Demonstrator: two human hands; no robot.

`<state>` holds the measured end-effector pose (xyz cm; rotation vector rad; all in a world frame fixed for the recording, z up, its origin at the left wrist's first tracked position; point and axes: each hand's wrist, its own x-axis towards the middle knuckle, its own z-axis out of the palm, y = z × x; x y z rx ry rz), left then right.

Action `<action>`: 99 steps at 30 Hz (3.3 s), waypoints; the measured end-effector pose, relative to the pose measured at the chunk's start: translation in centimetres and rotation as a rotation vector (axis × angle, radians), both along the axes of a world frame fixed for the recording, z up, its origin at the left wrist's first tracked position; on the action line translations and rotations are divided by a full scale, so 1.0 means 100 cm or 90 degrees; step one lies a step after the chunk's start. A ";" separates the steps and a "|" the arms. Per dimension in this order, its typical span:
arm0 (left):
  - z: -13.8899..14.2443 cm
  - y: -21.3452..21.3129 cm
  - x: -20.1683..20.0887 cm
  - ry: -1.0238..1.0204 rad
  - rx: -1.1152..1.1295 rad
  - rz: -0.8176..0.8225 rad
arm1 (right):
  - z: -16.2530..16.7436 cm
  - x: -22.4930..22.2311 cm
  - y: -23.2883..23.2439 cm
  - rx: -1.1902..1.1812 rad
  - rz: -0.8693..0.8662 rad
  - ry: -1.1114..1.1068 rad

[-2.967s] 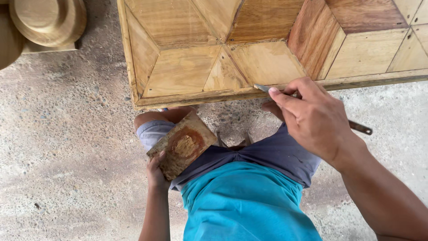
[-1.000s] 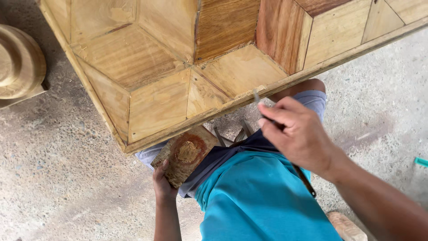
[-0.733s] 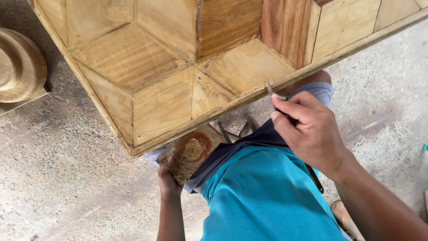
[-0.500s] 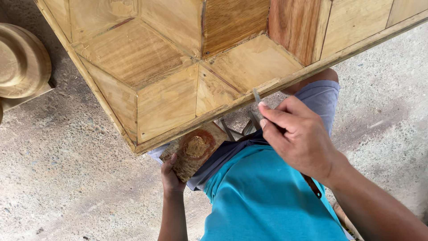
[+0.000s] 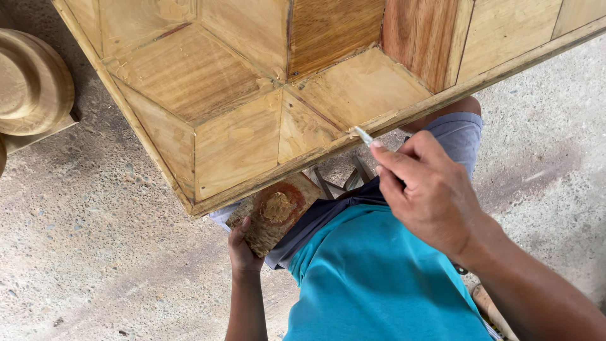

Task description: The person fills the seams of a geometric parquet wood panel with wood filler. Holding a filler board in one hand, they use a small spatula to scoop filler and press it into the gaps between the wood pieces, working along the joints one section at a time.

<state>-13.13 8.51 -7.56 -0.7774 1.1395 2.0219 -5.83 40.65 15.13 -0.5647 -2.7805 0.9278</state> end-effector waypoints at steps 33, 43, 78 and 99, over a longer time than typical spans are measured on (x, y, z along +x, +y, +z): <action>0.001 0.004 0.001 0.003 0.025 0.018 | -0.003 0.017 0.014 -0.340 -0.238 0.078; 0.003 0.006 0.005 0.025 0.029 0.013 | -0.026 0.027 -0.001 -0.392 -0.114 0.097; 0.014 0.024 0.016 0.006 -0.004 -0.002 | -0.007 0.037 0.101 0.221 0.078 -0.051; 0.019 0.036 0.022 0.023 -0.028 -0.006 | -0.015 0.058 0.124 0.260 0.061 -0.012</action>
